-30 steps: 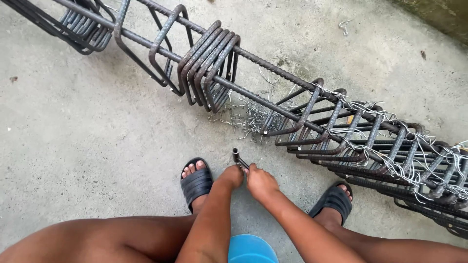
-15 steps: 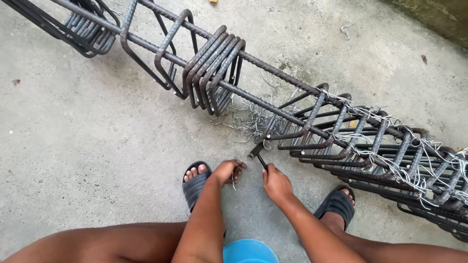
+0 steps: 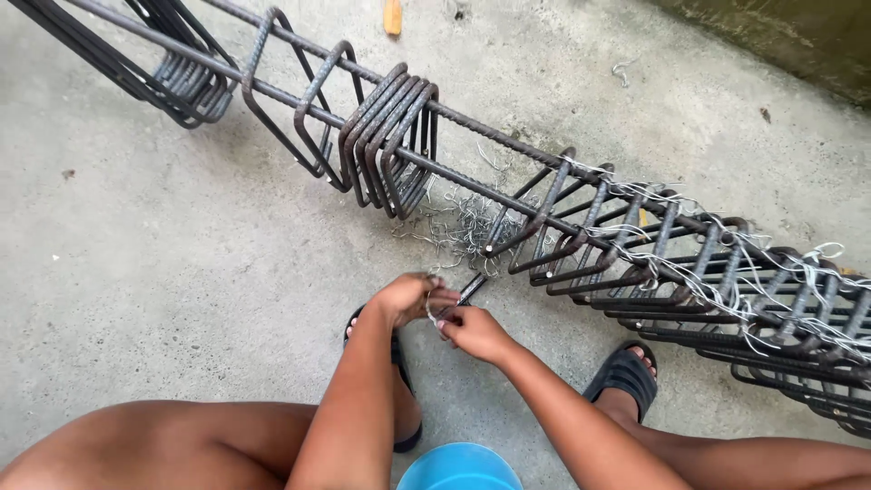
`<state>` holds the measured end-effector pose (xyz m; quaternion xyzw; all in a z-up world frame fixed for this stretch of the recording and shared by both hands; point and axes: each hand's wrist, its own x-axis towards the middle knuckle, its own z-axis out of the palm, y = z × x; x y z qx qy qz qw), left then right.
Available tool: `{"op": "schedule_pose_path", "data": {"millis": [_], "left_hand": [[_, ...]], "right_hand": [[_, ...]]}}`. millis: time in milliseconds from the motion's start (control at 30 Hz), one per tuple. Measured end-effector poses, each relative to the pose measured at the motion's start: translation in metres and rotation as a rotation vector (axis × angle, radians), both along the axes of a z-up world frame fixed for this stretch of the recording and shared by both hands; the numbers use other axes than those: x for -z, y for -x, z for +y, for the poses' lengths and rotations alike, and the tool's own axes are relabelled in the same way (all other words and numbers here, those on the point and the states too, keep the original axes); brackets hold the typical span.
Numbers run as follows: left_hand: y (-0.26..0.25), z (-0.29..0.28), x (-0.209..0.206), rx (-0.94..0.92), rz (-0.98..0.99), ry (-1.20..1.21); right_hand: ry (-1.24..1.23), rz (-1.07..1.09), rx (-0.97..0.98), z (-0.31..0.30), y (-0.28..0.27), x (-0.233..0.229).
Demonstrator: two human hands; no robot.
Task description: Tying rebar stirrups to longitudinal bars using wire and a manual twisting tool
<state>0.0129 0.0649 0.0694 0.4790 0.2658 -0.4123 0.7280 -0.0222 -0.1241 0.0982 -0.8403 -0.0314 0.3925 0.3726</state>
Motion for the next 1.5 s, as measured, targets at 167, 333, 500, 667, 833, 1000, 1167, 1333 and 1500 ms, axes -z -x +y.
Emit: {"op": "schedule_pose_path", "data": {"millis": [167,333,500,667,833,1000,1167,1333,1500], "left_hand": [[-0.036,-0.006,-0.089,0.072,-0.208,0.011],[-0.06,0.002,-0.204,0.21,-0.532,-0.011],[-0.052,-0.017,-0.26,0.208,-0.639,0.232],[-0.044,-0.054,-0.299,0.304,-0.672,0.201],[-0.042,-0.084,-0.342,0.304,-0.811,0.058],[-0.054,-0.114,-0.364,0.298,-0.814,0.038],[-0.079,-0.128,-0.402,0.463,-0.784,-0.161],[-0.112,-0.109,-0.406,0.853,-1.551,-0.953],[-0.112,-0.143,-0.378,0.929,-1.92,-0.682]], "right_hand": [[-0.368,0.032,0.064,-0.003,-0.024,-0.056],[-0.583,0.233,0.035,-0.027,-0.055,-0.197],[-0.667,0.333,-0.116,-0.074,-0.063,-0.261],[-0.409,0.246,-0.224,-0.111,-0.045,-0.314],[-0.126,-0.594,-0.223,-0.157,-0.043,-0.352],[-0.101,-0.586,-0.15,-0.175,-0.047,-0.368],[-0.072,-0.599,-0.19,-0.189,-0.07,-0.365],[-0.221,-0.18,-0.086,-0.217,-0.1,-0.348],[-0.288,0.01,-0.001,-0.229,-0.114,-0.341]]}}
